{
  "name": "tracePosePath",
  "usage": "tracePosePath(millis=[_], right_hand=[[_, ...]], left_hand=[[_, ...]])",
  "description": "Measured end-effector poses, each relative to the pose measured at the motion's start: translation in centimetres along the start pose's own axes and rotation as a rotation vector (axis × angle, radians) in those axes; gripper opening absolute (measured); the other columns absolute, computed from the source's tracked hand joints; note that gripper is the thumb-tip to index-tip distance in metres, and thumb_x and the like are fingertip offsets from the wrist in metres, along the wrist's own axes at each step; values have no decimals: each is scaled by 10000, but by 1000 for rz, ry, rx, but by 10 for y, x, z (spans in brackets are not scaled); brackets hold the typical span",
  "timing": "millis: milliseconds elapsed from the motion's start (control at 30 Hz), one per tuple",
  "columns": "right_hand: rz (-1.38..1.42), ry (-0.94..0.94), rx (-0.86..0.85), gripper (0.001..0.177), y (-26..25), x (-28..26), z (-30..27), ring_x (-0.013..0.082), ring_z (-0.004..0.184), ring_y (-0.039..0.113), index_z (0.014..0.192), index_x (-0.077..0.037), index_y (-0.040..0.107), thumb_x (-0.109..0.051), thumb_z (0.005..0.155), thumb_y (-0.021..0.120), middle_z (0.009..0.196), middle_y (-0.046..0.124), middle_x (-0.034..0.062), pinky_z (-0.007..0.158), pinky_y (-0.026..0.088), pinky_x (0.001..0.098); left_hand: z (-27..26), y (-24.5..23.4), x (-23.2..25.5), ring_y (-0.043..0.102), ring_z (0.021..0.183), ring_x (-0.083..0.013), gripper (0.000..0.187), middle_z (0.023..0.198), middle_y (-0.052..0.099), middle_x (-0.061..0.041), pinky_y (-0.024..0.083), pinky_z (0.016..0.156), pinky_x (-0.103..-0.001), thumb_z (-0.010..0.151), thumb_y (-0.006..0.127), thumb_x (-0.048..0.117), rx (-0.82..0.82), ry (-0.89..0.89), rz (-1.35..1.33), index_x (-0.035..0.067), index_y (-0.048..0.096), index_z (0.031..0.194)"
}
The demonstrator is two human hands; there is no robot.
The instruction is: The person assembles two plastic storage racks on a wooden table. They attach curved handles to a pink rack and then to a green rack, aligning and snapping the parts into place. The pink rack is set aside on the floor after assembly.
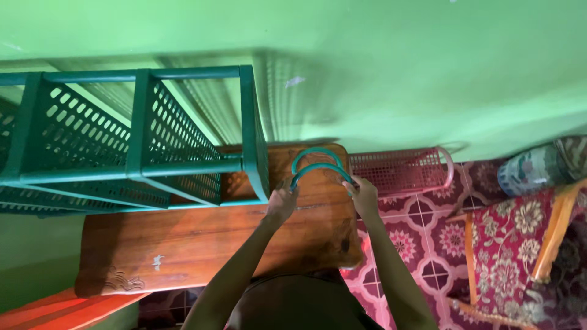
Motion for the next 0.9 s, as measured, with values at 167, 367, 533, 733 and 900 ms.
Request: tracePosePath(millis=[167, 367, 533, 733, 900], right_hand=[[53, -158, -10, 351, 24, 25, 63, 251, 885, 751, 1107, -24, 747, -238, 838, 822, 986, 757, 166, 794, 578, 365], [41, -107, 26, 399, 53, 46, 103, 270, 916, 749, 1112, 0, 738, -196, 787, 862, 1079, 746, 186, 847, 586, 369], [37, 84, 13, 392, 75, 61, 107, 266, 902, 740, 1180, -25, 710, -167, 832, 819, 1116, 734, 162, 837, 585, 375], [4, 96, 115, 341, 81, 65, 105, 278, 949, 709, 1167, -30, 709, -146, 859, 799, 1080, 683, 158, 851, 567, 407], [-4, 129, 101, 364, 88, 69, 118, 258, 924, 716, 1223, -47, 689, -185, 899, 781, 1117, 665, 148, 854, 574, 401]], left_hand=[[54, 30, -42, 650, 979, -431, 287, 1047, 668, -247, 514, 836, -534, 934, 651, 244, 207, 94, 68, 68, 674, 1159], [90, 50, -69, 645, 992, -427, 250, 1008, 672, -248, 515, 875, -514, 846, 699, 198, 314, -95, 93, 39, 718, 1037], [97, 59, -82, 707, 930, -402, 278, 964, 711, -242, 567, 816, -481, 855, 664, 152, 285, -259, 33, 61, 741, 1106], [106, 66, -86, 731, 962, -348, 287, 994, 753, -185, 561, 853, -437, 836, 726, 178, 277, -295, -24, 108, 760, 1112], [124, 63, -90, 735, 933, -328, 265, 970, 753, -182, 563, 854, -421, 848, 748, 179, 275, -356, 6, 106, 776, 1101]])
Point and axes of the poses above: each hand's wrist, its own z-axis towards the middle knuckle, its own y-axis out of the palm, x = y × z, the point moved 5 cm from there along z, towards the middle knuckle
